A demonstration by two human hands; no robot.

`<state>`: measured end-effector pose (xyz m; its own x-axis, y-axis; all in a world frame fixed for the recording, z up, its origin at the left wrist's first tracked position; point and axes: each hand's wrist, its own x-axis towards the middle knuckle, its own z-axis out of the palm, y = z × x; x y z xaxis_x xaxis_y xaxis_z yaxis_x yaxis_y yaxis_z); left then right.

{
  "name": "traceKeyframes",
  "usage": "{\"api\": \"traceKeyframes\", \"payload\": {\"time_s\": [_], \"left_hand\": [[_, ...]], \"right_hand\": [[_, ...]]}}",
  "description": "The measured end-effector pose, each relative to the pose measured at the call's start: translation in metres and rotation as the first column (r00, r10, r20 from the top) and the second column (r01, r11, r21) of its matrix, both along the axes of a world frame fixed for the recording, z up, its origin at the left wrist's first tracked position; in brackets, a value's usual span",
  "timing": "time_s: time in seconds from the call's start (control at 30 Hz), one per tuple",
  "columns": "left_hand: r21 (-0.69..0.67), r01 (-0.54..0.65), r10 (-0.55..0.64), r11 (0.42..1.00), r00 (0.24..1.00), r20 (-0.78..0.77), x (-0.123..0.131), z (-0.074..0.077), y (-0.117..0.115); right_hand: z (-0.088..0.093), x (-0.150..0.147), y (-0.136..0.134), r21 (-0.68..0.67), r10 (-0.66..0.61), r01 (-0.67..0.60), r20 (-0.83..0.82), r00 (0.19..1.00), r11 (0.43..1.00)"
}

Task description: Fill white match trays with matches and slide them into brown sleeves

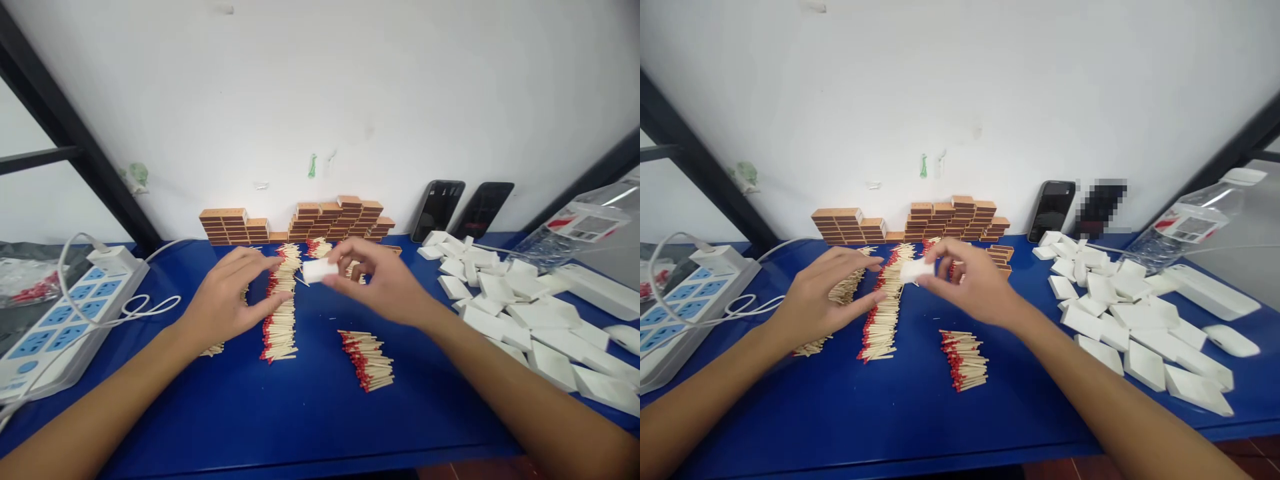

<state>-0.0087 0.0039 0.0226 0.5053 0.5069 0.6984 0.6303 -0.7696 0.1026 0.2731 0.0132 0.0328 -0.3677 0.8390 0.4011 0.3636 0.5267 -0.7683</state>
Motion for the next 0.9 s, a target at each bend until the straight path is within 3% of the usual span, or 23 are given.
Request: {"api": "traceKeyframes", "payload": {"time_s": [0.17, 0.47, 0.53, 0.57, 0.67, 0.77, 0.9], "left_hand": [[-0.085, 0.083, -0.083, 0.993, 0.997, 0.004, 0.007, -0.006, -0.006], [-0.116, 0.085, -0.079, 0.99, 0.995, 0.055, 0.009, -0.008, -0.005], [-0.103, 0.076, -0.07, 0.992, 0.996, 0.055, 0.008, -0.009, -0.003], [-0.09, 0.071, -0.067, 0.993, 0.997, 0.046, 0.007, -0.01, -0.002], [-0.047, 0.062, -0.062, 0.997, 0.998, -0.003, 0.003, -0.011, 0.001], [-0.039, 0.057, -0.058, 0.998, 0.998, -0.033, 0.001, -0.012, 0.001], [-0.024, 0.073, -0.074, 0.997, 0.996, -0.05, 0.002, -0.012, 0.0]], "right_hand": [[-0.018, -0.018, -0.008, -0.048, 0.058, -0.06, -0.036, 0.998, 0.997], [-0.01, -0.013, -0.008, -0.016, 0.136, -0.137, -0.057, 0.989, 0.99], [-0.003, 0.003, 0.001, 0.056, 0.089, -0.091, 0.028, 0.996, 0.994], [0.0, 0.014, 0.008, 0.113, 0.0, -0.011, 0.096, 0.995, 0.994], [0.006, 0.047, 0.03, 0.197, -0.113, 0.031, 0.419, 0.901, 0.98], [0.003, 0.066, 0.045, 0.049, -0.023, -0.008, 0.592, 0.805, 0.999], [-0.004, 0.062, 0.046, -0.036, 0.028, -0.005, 0.69, 0.723, 0.999]]}}
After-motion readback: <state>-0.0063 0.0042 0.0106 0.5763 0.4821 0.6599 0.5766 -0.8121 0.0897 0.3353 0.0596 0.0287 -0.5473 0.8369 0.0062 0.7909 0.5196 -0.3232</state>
